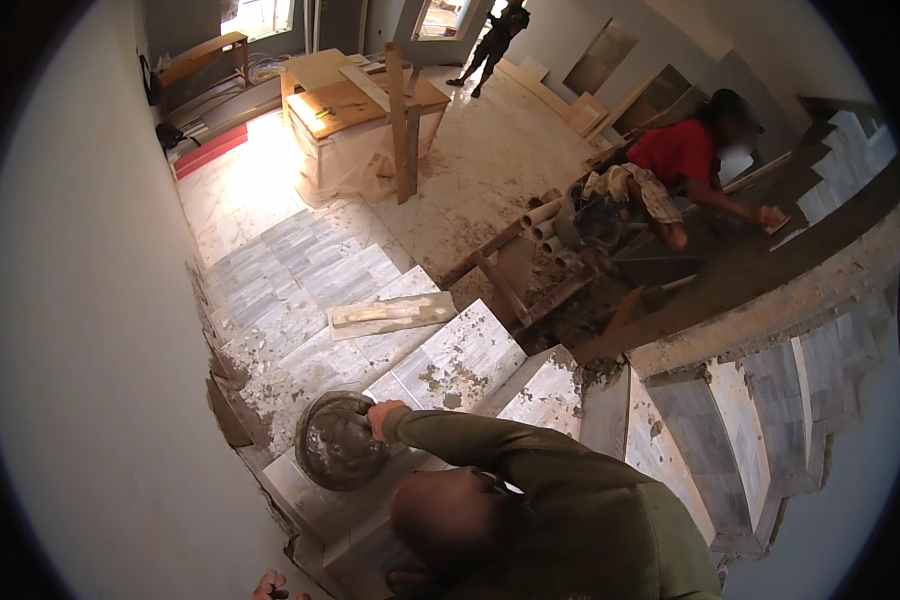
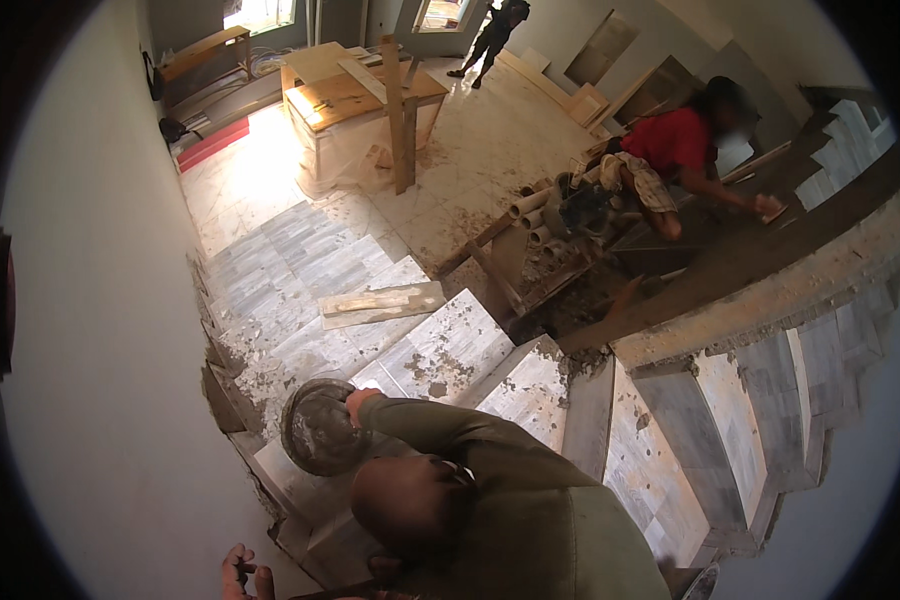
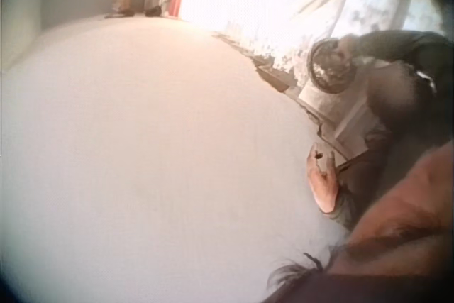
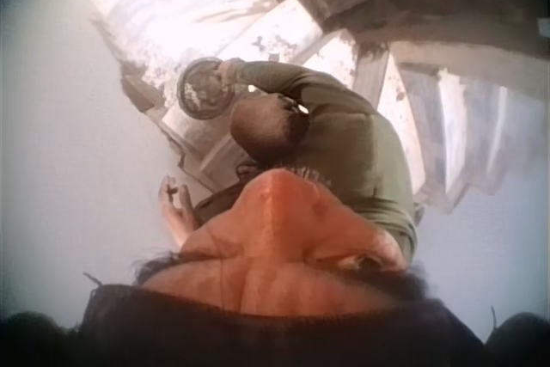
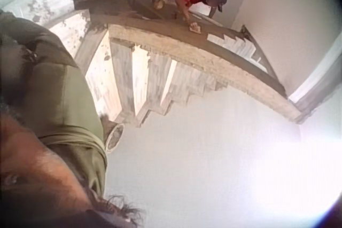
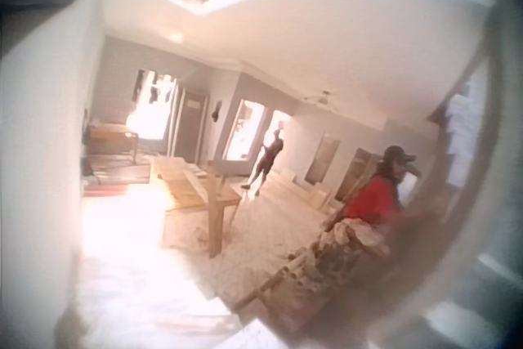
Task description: The person applies mortar to the edge of a marble staircase using a trowel and presses a tile onto the side of a step.
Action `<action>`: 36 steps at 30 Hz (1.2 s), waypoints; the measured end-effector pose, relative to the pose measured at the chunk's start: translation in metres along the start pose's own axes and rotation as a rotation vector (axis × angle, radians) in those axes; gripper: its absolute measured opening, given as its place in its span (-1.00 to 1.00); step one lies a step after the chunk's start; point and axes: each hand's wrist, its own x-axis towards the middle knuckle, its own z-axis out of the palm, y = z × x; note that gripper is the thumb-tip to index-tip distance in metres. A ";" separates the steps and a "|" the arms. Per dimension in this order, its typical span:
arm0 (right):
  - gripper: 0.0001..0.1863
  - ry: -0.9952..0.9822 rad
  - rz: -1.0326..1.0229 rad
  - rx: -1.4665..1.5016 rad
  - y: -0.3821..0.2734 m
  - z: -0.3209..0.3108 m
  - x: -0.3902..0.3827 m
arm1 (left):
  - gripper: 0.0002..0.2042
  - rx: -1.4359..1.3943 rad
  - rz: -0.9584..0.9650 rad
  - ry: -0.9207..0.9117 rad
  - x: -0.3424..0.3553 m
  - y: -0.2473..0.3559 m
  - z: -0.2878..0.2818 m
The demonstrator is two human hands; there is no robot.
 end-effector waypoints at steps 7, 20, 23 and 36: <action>-0.66 0.122 -0.005 0.055 -0.006 0.014 0.003 | -0.64 -0.013 -0.124 0.020 0.001 -0.008 -0.007; -0.69 0.409 -0.124 -0.118 0.016 0.029 -0.003 | -0.64 -0.123 -0.207 0.125 0.005 -0.014 0.007; -0.69 0.316 -0.086 -0.097 0.011 0.028 -0.002 | -0.63 -0.123 -0.211 0.114 0.006 -0.012 0.008; -0.62 0.208 0.116 0.341 0.011 0.071 0.014 | -0.63 -0.105 -0.171 0.086 0.009 -0.023 0.012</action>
